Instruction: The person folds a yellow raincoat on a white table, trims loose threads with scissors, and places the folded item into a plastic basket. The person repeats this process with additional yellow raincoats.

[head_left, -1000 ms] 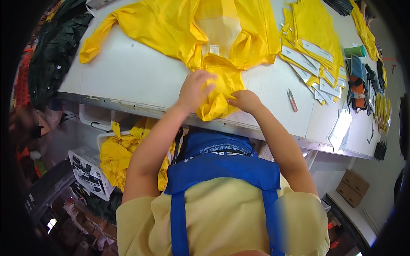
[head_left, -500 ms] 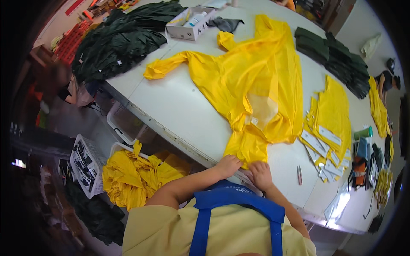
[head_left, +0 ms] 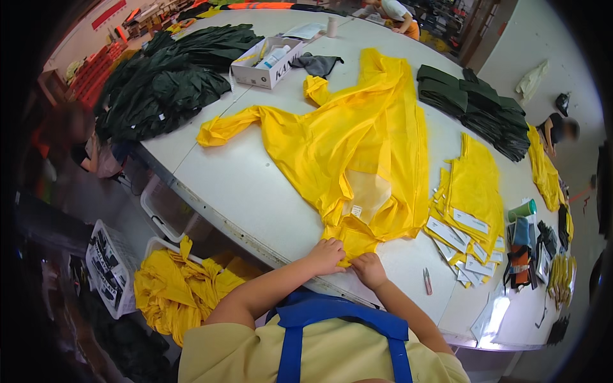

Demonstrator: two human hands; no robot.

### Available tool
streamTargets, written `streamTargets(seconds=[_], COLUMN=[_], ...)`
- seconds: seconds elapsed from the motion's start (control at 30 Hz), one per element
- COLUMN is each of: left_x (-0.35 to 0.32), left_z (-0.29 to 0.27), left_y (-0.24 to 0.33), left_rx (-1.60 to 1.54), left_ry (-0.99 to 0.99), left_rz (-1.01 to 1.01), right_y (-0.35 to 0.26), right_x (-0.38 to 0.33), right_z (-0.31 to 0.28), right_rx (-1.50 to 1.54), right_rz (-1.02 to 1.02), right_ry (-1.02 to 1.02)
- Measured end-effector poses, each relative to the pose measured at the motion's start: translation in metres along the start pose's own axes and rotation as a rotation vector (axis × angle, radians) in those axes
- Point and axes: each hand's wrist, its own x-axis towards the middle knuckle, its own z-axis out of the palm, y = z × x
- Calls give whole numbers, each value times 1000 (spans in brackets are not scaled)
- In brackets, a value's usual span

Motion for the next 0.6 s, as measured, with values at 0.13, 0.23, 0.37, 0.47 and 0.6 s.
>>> streamTargets(seconds=[0.13, 0.23, 0.37, 0.47, 0.6], left_x=[16, 28, 17, 6, 17], left_z=[12, 24, 39, 46, 14], left_y=[-28, -34, -30, -39, -33], left_rx=[-57, -189, -117, 77, -10], left_ry=[-403, -433, -171, -76, -55], left_rz=[-158, -443, -425, -216, -67], right_y=[13, 18, 11, 9, 38], right_x=[23, 32, 20, 21, 24], right_z=[-9, -2, -21, -33, -27], right_rx=[361, 280, -2, -66, 70], right_rz=[383, 360, 80, 29, 155], right_ry=[-192, -62, 41, 62, -177])
